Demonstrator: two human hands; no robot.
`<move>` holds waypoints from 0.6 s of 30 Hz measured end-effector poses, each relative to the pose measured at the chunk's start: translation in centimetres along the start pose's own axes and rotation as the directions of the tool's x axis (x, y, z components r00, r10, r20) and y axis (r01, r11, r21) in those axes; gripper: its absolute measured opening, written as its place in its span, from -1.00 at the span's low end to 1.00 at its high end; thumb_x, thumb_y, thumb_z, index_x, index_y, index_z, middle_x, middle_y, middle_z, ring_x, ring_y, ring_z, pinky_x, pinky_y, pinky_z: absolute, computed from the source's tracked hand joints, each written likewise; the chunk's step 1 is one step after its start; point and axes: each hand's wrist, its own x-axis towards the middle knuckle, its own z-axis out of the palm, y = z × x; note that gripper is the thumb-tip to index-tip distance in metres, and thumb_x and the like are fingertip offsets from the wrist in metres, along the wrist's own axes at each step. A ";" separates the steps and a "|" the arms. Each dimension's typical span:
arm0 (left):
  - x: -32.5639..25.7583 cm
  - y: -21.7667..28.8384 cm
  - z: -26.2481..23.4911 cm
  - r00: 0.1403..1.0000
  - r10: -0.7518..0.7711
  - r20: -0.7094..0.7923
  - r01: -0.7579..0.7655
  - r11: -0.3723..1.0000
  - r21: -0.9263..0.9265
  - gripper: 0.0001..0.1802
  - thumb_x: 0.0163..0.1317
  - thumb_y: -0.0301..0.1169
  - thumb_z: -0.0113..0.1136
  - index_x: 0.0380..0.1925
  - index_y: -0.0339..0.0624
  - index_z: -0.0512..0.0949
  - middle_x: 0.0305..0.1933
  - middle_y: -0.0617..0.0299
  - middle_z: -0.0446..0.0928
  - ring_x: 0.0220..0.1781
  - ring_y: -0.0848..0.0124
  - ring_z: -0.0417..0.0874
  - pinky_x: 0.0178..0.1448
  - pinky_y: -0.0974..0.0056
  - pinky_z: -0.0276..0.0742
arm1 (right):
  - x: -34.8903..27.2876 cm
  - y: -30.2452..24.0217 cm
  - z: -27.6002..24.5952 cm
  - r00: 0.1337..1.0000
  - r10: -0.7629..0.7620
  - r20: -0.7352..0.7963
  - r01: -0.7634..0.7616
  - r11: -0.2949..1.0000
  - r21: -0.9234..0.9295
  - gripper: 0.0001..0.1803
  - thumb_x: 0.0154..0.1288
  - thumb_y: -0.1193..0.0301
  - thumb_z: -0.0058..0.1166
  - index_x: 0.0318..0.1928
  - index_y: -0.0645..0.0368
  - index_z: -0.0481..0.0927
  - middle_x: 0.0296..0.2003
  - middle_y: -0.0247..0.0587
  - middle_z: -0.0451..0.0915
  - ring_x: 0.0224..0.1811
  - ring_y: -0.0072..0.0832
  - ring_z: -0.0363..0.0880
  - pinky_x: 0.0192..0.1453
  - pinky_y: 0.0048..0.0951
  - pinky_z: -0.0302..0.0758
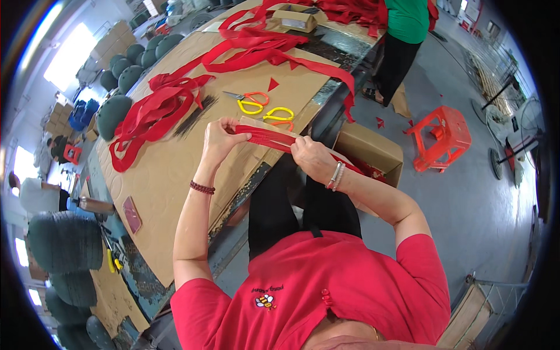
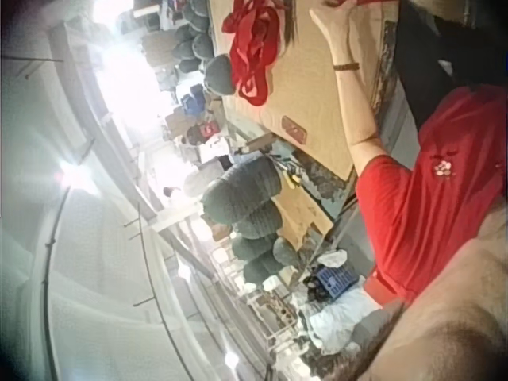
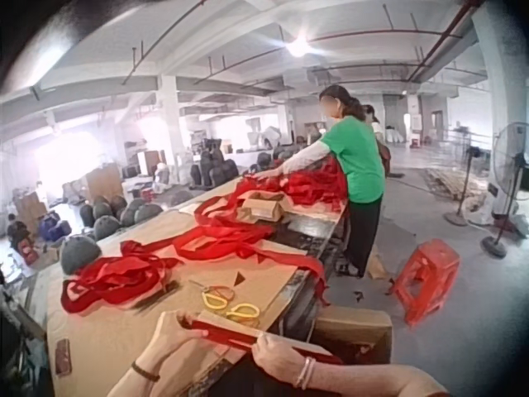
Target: The person applies and wraps red fabric strips onto a wooden jig by hand.
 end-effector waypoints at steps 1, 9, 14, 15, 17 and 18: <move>0.0 0.0 -0.1 1.000 0.026 0.002 -0.026 1.000 0.003 -0.74 -0.15 -0.49 0.48 -0.43 -0.29 0.61 -0.50 0.30 0.58 -0.46 0.59 0.53 -0.33 0.44 0.44 | 0.1 0.1 -0.1 1.000 -0.015 0.003 0.015 1.000 -0.016 -0.87 0.05 0.39 0.00 -0.42 0.17 0.54 -0.44 -0.24 0.49 -0.30 -0.42 0.47 -0.22 -0.50 0.42; -0.3 1.8 -0.4 0.996 0.073 -0.057 -0.068 0.994 0.090 -0.70 -0.19 -0.39 0.52 -0.46 -0.28 0.63 -0.59 0.32 0.51 -0.52 0.60 0.48 -0.43 0.41 0.41 | 0.5 0.5 0.4 0.996 0.082 0.023 -0.084 0.990 0.114 -0.87 0.06 0.44 0.04 -0.37 0.23 0.50 -0.39 -0.18 0.48 -0.28 -0.38 0.52 -0.35 -0.40 0.54; 0.0 2.0 -0.6 0.984 0.168 -0.055 -0.156 0.972 0.173 -0.62 -0.17 -0.28 0.52 -0.35 -0.27 0.67 -0.57 0.22 0.57 -0.54 0.49 0.54 -0.40 0.30 0.50 | 1.1 0.2 0.8 0.992 0.121 0.039 -0.127 0.961 0.246 -0.93 0.13 0.47 -0.03 -0.37 0.20 0.49 -0.41 -0.12 0.48 -0.32 -0.28 0.55 -0.36 -0.31 0.57; 0.0 2.1 -1.0 0.991 0.127 -0.031 -0.116 0.966 0.230 -0.63 -0.13 -0.23 0.51 -0.37 -0.26 0.69 -0.55 0.21 0.61 -0.48 0.53 0.58 -0.33 0.36 0.50 | 1.3 0.2 0.5 0.995 0.100 0.009 -0.098 0.947 0.305 -0.93 0.15 0.47 -0.05 -0.37 0.18 0.49 -0.42 -0.12 0.48 -0.34 -0.27 0.55 -0.35 -0.31 0.58; -0.1 2.2 -1.6 0.996 0.075 -0.048 -0.062 0.971 0.233 -0.62 -0.26 -0.25 0.55 -0.47 -0.28 0.67 -0.61 0.24 0.54 -0.53 0.51 0.53 -0.41 0.35 0.46 | 1.5 -0.5 -0.1 0.996 0.077 0.047 -0.086 0.961 0.262 -0.95 0.13 0.49 -0.03 -0.38 0.18 0.48 -0.40 -0.14 0.49 -0.29 -0.28 0.55 -0.31 -0.35 0.58; -0.1 2.2 -2.0 1.000 0.014 -0.020 -0.011 0.988 0.154 -0.63 -0.28 -0.27 0.56 -0.54 -0.30 0.63 -0.63 0.24 0.52 -0.55 0.51 0.51 -0.44 0.35 0.44 | 1.5 -0.6 -0.3 0.995 0.091 0.041 -0.098 0.964 0.246 -0.96 0.12 0.51 -0.02 -0.39 0.19 0.48 -0.39 -0.14 0.48 -0.28 -0.29 0.55 -0.29 -0.36 0.58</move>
